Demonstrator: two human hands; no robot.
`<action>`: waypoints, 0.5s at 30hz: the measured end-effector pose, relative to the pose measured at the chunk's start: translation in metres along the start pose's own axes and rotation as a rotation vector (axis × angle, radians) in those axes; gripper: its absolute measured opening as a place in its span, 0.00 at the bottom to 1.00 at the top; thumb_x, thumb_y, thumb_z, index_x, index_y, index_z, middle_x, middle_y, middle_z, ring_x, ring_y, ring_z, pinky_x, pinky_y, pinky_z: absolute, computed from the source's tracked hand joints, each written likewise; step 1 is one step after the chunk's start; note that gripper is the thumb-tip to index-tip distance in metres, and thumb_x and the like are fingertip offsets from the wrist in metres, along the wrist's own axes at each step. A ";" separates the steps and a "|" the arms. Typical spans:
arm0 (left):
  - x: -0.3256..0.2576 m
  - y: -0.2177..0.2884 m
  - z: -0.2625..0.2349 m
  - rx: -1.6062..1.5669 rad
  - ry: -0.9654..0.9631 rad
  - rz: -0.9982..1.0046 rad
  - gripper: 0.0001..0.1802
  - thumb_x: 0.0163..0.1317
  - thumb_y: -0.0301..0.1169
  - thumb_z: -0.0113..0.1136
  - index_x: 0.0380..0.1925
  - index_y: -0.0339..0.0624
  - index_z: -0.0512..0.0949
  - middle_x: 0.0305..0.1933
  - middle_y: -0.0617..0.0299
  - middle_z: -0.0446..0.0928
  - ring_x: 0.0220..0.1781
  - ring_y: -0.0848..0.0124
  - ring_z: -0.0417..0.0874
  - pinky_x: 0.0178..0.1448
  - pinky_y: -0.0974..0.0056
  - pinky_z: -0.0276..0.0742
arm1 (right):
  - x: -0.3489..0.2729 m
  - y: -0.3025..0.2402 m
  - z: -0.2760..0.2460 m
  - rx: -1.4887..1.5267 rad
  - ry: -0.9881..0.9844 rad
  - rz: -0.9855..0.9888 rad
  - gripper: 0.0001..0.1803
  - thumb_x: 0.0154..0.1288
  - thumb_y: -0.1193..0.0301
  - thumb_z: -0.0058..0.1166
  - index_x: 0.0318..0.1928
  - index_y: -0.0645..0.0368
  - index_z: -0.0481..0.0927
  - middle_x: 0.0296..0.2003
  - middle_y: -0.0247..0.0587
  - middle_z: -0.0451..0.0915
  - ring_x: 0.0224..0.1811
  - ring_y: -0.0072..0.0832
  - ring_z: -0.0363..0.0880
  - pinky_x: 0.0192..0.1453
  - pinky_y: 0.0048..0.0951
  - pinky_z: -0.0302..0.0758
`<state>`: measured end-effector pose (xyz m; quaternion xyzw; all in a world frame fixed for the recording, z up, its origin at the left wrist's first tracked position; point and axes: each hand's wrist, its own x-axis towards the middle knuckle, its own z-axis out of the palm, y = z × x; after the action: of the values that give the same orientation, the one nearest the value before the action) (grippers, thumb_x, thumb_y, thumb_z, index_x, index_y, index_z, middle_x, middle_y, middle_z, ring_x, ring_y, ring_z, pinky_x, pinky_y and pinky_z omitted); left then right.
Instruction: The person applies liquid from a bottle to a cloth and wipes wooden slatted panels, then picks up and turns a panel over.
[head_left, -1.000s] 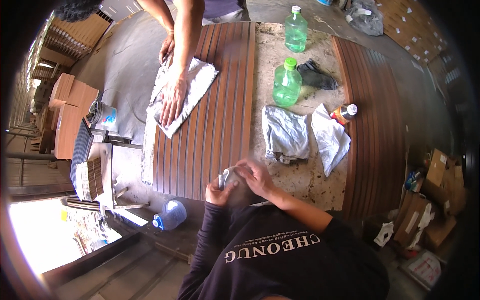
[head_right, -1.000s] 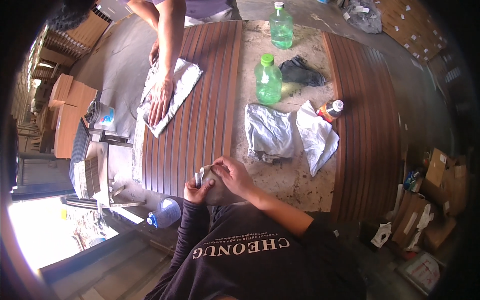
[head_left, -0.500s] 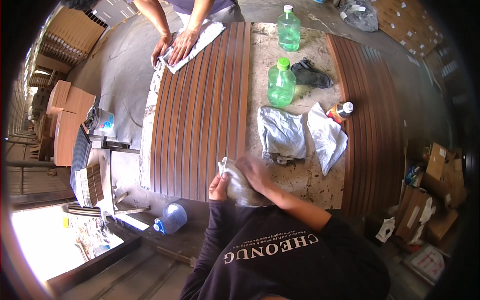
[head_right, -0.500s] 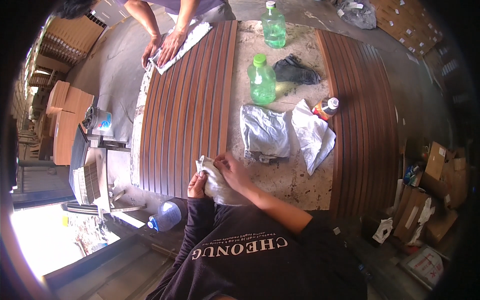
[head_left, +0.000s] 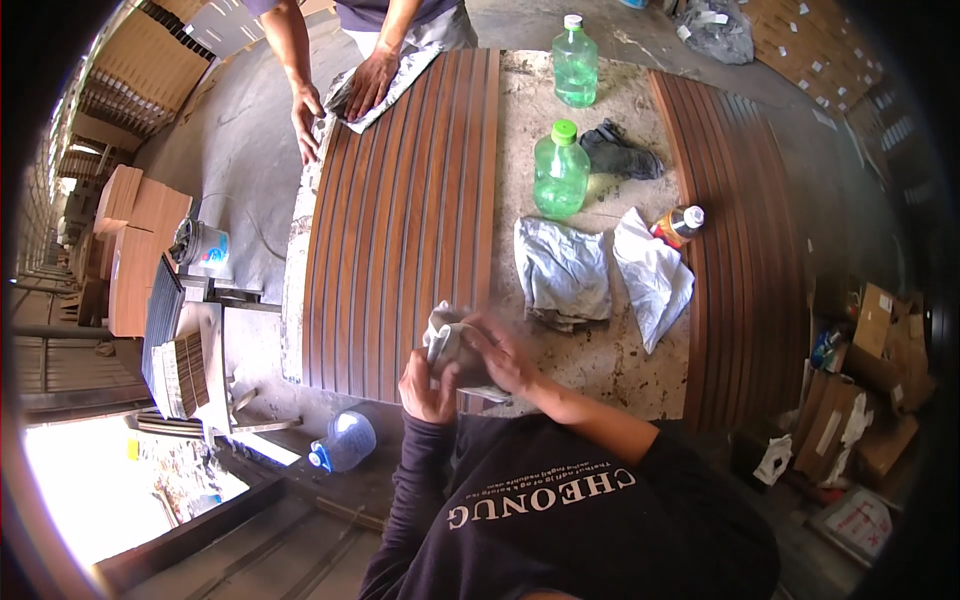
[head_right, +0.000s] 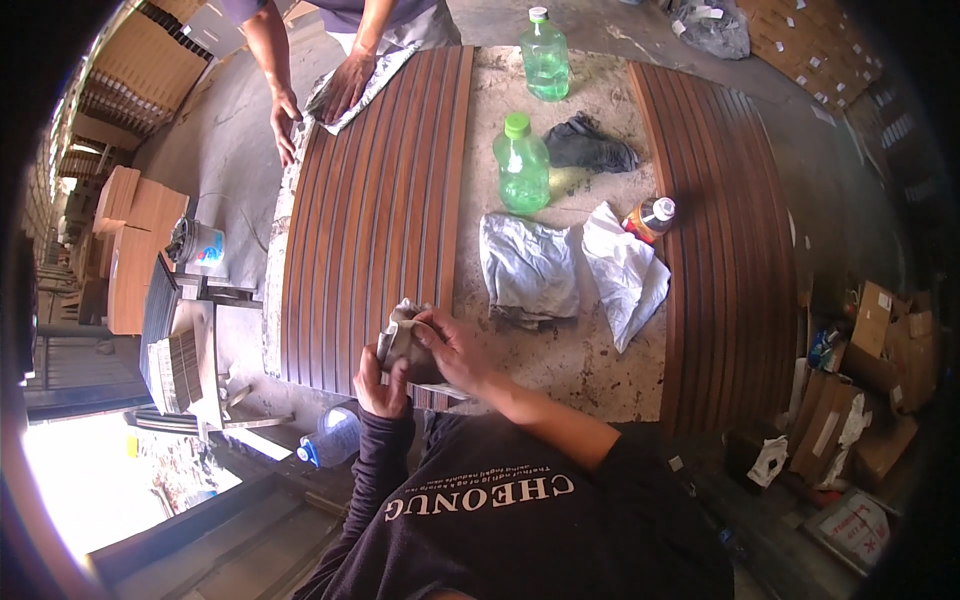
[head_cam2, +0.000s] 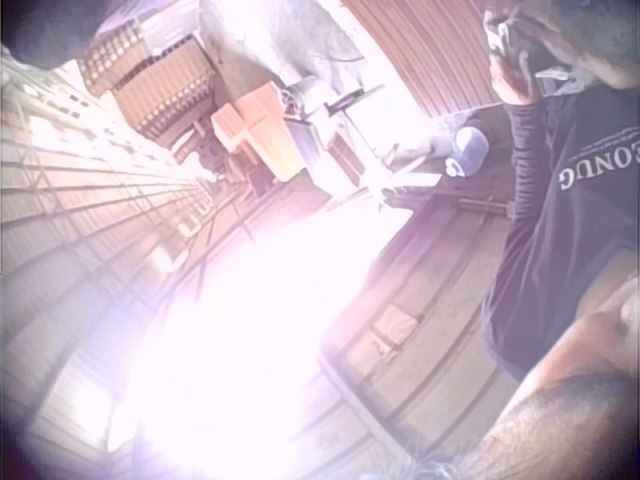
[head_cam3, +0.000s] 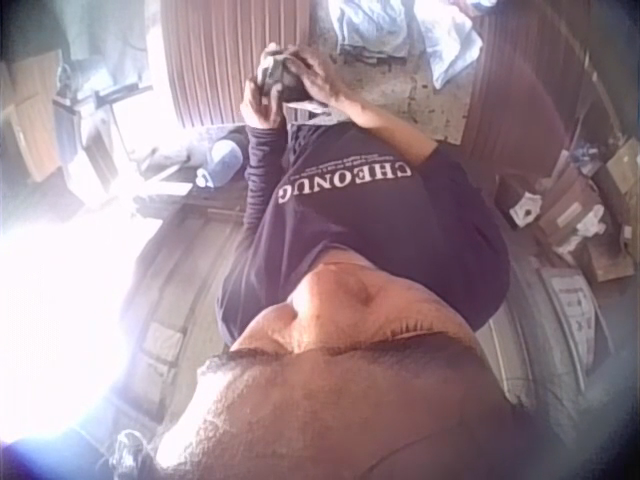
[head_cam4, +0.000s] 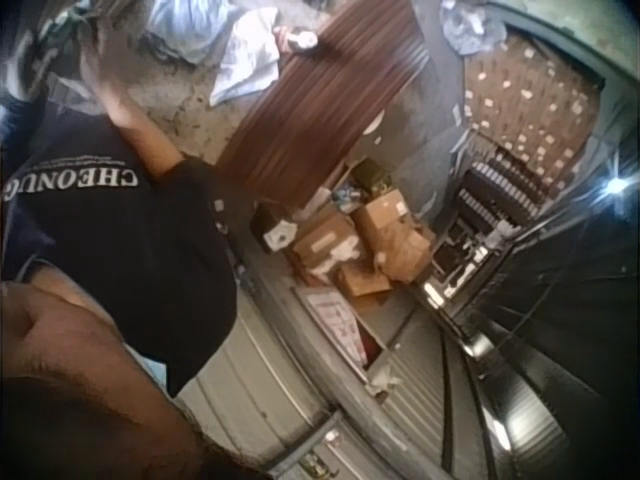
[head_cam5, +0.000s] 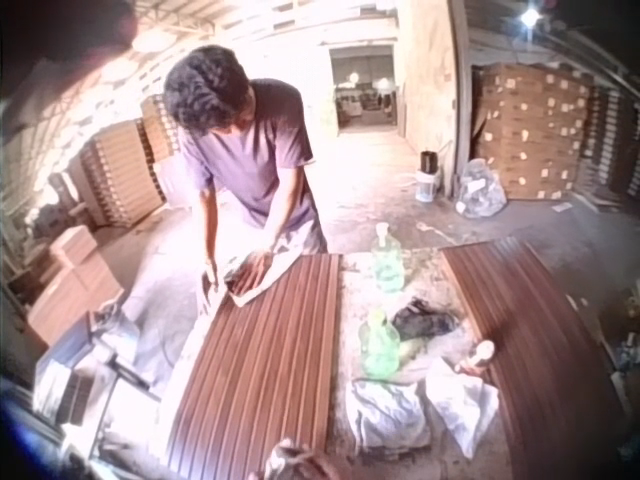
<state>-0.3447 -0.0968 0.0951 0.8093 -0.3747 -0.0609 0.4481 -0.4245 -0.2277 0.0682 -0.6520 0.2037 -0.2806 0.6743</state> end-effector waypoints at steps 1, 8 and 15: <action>0.000 -0.001 0.001 -0.057 -0.054 -0.009 0.20 0.54 0.35 0.66 0.43 0.35 0.75 0.32 0.51 0.80 0.31 0.66 0.81 0.37 0.65 0.75 | -0.001 0.006 0.000 -0.002 0.003 -0.003 0.10 0.69 0.67 0.51 0.42 0.60 0.76 0.31 0.37 0.79 0.35 0.20 0.77 0.40 0.23 0.72; -0.009 -0.067 -0.033 -0.745 0.078 -0.602 0.13 0.57 0.25 0.63 0.43 0.35 0.79 0.39 0.57 0.81 0.37 0.71 0.82 0.44 0.66 0.79 | -0.001 0.008 -0.012 -0.114 -0.141 0.120 0.09 0.66 0.70 0.54 0.44 0.60 0.75 0.37 0.36 0.80 0.39 0.22 0.79 0.45 0.25 0.76; 0.019 -0.100 -0.160 -0.340 0.835 -0.286 0.17 0.60 0.31 0.63 0.47 0.33 0.77 0.42 0.53 0.81 0.42 0.69 0.82 0.46 0.67 0.78 | 0.054 0.015 -0.104 -0.345 0.567 -0.203 0.32 0.62 0.57 0.55 0.61 0.60 0.60 0.59 0.50 0.63 0.64 0.38 0.62 0.65 0.41 0.64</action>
<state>-0.2065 0.0317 0.1170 0.7231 -0.0320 0.1479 0.6739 -0.4488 -0.3419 0.0513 -0.6693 0.3615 -0.4779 0.4393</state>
